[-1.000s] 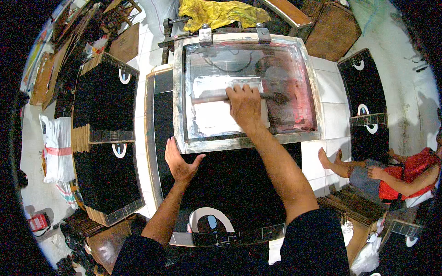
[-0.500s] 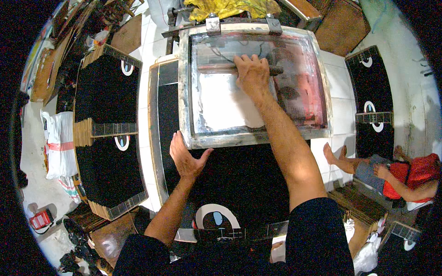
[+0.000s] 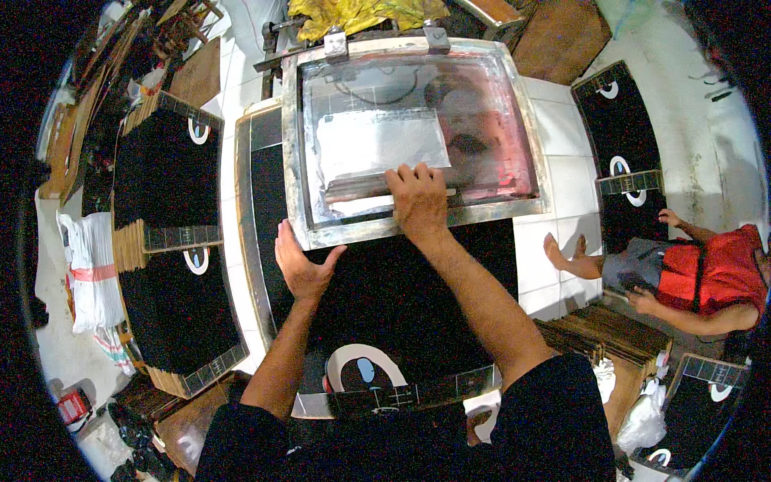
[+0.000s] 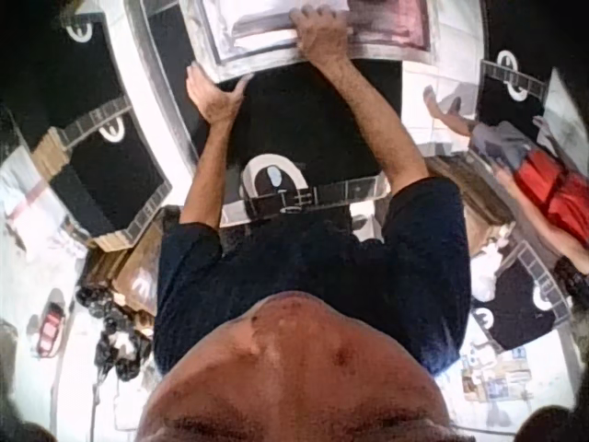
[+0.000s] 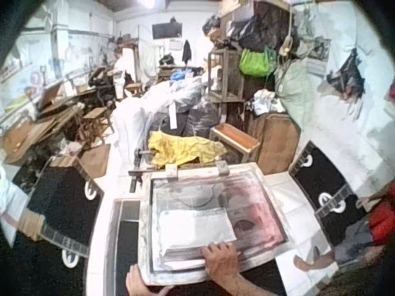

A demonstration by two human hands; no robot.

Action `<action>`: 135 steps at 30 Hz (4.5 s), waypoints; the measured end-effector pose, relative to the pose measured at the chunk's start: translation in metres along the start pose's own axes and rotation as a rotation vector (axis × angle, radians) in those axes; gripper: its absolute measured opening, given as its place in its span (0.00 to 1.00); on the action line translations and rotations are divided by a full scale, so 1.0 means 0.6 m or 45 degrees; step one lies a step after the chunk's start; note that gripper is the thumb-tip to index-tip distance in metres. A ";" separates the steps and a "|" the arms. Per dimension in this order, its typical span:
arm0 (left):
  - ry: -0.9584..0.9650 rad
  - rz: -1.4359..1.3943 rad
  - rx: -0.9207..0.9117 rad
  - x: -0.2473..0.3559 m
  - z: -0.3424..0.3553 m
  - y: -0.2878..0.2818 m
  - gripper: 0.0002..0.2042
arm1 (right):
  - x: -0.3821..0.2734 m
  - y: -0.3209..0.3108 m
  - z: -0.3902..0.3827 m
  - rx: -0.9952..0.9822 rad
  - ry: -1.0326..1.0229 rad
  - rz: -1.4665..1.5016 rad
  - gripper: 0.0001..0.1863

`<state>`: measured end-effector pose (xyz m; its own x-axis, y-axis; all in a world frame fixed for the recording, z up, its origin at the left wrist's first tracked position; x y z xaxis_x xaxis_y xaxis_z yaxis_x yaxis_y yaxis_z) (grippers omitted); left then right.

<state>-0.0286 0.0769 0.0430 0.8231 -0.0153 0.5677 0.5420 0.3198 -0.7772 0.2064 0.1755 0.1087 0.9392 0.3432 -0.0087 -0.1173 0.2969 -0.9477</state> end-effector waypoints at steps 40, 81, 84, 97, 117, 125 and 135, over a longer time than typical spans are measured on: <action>0.147 -0.407 0.300 -0.003 -0.017 -0.001 0.55 | 0.102 0.102 0.251 -0.080 -0.103 0.097 0.24; -1.196 0.024 -0.408 -0.595 -0.498 -0.141 0.21 | 0.072 -0.516 0.344 0.338 0.215 0.001 0.37; -1.441 -0.397 -0.316 -0.629 -0.728 -0.110 0.22 | 0.065 -0.522 0.355 0.379 0.178 -0.038 0.38; -1.092 -0.102 0.087 -0.540 -0.821 -0.184 0.26 | 0.058 -0.522 0.357 0.402 0.164 -0.033 0.36; -0.185 -0.501 0.741 -0.255 -0.308 -0.369 0.05 | 0.111 -0.499 0.381 0.365 0.152 -0.043 0.41; -0.330 -0.528 0.943 -0.163 -0.140 -0.589 0.07 | 0.157 -0.469 0.419 0.216 0.151 -0.154 0.53; 0.725 -0.108 0.264 0.199 -0.219 -0.679 0.09 | 0.143 -0.488 0.425 0.262 0.236 -0.178 0.56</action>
<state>-0.1290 -0.1795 0.3917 0.7709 -0.5345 0.3465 0.6123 0.4720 -0.6342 0.2389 0.3453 0.4670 0.9915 0.1234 0.0410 -0.0280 0.5102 -0.8596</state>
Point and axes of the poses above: each hand's wrist, its own z-axis towards the middle knuckle, its own y-axis out of the palm, x = y × z, the point moved 8 cm from there along z, towards the middle knuckle, and after that the axes turned 7 degrees about -z, right-handed, at the moved point
